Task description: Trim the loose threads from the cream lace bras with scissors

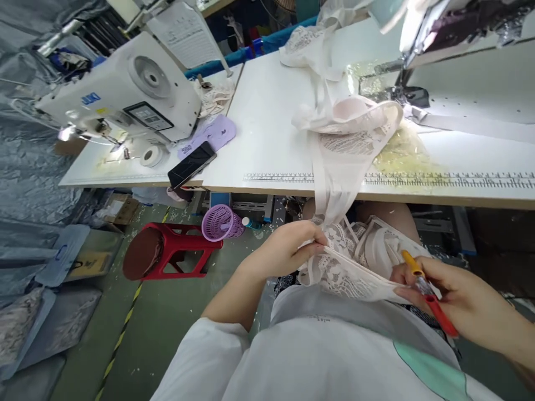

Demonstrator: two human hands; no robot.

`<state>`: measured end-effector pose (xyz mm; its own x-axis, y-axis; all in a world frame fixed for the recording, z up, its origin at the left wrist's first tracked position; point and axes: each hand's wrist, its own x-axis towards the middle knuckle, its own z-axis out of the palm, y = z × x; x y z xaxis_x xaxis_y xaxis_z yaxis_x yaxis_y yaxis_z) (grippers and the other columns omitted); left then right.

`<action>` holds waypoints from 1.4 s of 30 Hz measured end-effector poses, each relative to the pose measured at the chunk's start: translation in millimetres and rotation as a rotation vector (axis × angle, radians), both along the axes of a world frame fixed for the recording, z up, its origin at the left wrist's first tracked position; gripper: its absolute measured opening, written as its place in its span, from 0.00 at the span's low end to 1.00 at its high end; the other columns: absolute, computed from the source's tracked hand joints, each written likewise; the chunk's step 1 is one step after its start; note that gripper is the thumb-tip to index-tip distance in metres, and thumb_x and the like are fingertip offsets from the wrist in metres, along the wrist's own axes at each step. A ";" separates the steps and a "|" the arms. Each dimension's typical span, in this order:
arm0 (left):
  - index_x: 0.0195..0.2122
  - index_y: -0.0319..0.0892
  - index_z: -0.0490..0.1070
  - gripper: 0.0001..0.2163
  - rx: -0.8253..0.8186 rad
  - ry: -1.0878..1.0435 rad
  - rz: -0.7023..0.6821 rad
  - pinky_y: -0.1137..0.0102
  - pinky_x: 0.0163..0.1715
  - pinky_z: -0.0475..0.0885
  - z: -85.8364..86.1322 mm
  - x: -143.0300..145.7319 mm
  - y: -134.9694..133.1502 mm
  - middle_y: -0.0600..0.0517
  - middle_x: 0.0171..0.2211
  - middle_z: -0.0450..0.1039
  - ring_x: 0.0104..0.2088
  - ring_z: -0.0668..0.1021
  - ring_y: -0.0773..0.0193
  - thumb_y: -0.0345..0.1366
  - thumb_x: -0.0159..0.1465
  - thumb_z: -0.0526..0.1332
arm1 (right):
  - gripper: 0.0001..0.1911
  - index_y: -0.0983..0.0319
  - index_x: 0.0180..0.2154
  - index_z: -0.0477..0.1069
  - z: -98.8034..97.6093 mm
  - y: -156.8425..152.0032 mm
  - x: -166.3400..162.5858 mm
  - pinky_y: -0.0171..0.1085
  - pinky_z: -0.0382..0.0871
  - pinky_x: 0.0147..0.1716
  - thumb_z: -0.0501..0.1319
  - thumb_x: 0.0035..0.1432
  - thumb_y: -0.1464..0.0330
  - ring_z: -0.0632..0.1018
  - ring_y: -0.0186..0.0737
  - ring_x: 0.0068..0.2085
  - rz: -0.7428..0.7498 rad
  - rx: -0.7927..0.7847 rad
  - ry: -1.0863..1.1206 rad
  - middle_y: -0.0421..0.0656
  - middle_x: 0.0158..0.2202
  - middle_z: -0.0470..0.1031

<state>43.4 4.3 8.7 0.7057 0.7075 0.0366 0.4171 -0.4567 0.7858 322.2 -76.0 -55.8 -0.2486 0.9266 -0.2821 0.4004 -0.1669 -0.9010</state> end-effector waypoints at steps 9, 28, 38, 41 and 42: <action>0.61 0.37 0.45 0.23 0.200 -0.286 0.188 0.69 0.31 0.72 -29.4 60.3 -22.6 0.47 0.36 0.73 0.32 0.74 0.64 0.36 0.67 0.48 | 0.15 0.59 0.24 0.62 -21.1 -20.4 10.1 0.33 0.67 0.27 0.62 0.54 0.58 0.68 0.37 0.27 0.114 -0.036 0.122 0.37 0.24 0.65; 0.65 0.36 0.31 0.32 0.231 0.040 -0.053 0.67 0.28 0.70 -17.5 106.8 -28.4 0.43 0.39 0.73 0.34 0.77 0.56 0.33 0.64 0.49 | 0.13 0.57 0.27 0.65 58.6 22.3 -2.5 0.39 0.74 0.26 0.68 0.48 0.60 0.74 0.39 0.29 -0.198 0.124 0.174 0.39 0.28 0.69; 0.36 0.39 0.73 0.11 -0.525 -0.189 0.061 0.75 0.23 0.62 -19.3 99.4 -16.6 0.55 0.24 0.66 0.24 0.67 0.69 0.42 0.59 0.59 | 0.17 0.55 0.27 0.59 54.0 23.4 -1.3 0.40 0.70 0.21 0.66 0.50 0.56 0.72 0.40 0.26 -0.288 0.267 0.095 0.40 0.26 0.68; 0.28 0.37 0.72 0.09 -0.681 -0.334 0.098 0.76 0.21 0.60 -22.0 102.5 -16.8 0.55 0.22 0.64 0.23 0.64 0.72 0.39 0.58 0.61 | 0.18 0.54 0.28 0.58 50.4 20.7 -2.9 0.43 0.70 0.21 0.64 0.51 0.53 0.73 0.42 0.27 -0.309 0.259 0.048 0.41 0.27 0.68; 0.27 0.37 0.72 0.08 -0.718 -0.374 0.130 0.76 0.21 0.59 -22.2 104.2 -17.2 0.55 0.22 0.64 0.22 0.64 0.72 0.38 0.57 0.61 | 0.18 0.54 0.28 0.57 49.3 20.0 -3.6 0.43 0.70 0.22 0.63 0.52 0.53 0.73 0.43 0.27 -0.310 0.257 0.033 0.41 0.28 0.68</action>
<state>147.6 -13.0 -13.6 0.6473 0.7235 -0.2400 0.0849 0.2444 0.9659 318.6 -56.0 -6.4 0.0489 0.9984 -0.0277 0.3364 -0.0426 -0.9407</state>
